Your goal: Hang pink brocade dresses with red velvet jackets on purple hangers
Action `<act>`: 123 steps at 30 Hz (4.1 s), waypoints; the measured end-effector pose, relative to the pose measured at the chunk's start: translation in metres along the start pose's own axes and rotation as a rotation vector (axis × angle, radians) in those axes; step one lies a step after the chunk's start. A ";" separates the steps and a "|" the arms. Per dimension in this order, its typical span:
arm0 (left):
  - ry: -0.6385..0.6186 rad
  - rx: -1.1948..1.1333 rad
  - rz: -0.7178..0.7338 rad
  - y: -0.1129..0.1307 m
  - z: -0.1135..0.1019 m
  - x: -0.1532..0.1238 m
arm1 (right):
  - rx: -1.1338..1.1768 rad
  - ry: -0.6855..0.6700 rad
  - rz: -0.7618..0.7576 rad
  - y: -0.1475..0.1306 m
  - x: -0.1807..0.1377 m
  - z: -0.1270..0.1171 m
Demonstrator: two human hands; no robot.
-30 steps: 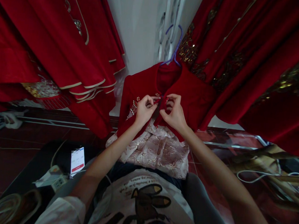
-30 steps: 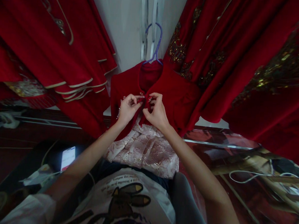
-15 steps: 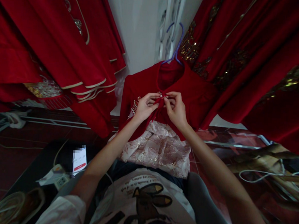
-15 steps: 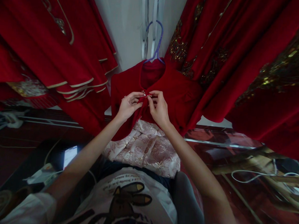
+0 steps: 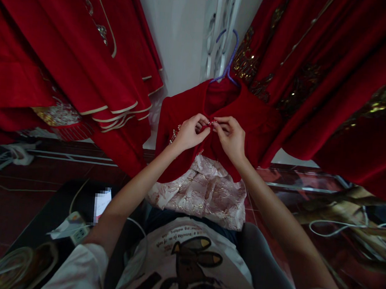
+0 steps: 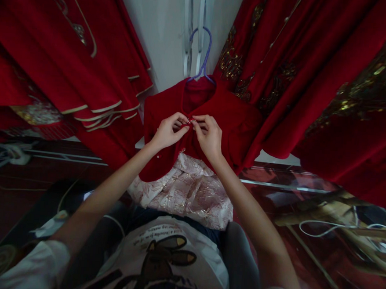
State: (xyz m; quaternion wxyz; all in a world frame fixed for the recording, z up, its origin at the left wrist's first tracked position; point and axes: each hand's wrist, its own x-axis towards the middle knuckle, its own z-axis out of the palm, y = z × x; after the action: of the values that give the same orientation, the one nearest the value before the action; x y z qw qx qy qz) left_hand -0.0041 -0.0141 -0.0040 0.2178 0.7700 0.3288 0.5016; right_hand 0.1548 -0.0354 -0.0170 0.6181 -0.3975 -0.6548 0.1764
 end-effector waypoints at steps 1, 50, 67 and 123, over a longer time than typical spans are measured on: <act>0.003 0.054 0.032 0.001 0.000 0.002 | -0.003 0.014 0.008 -0.001 0.000 0.000; 0.337 0.217 -0.229 -0.053 -0.029 -0.059 | -0.022 -0.258 0.461 0.011 -0.057 -0.054; 0.342 0.117 -0.248 -0.053 -0.026 -0.061 | 0.276 -0.357 0.431 -0.077 -0.012 -0.050; 0.100 0.182 -0.304 -0.044 -0.047 -0.039 | -0.071 -0.042 0.093 0.022 -0.027 0.090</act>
State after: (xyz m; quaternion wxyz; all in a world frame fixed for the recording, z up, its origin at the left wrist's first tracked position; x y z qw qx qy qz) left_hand -0.0712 -0.0115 -0.0392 0.2040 0.7019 0.4959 0.4688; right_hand 0.0743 -0.0183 -0.0666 0.5808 -0.4454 -0.6544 0.1898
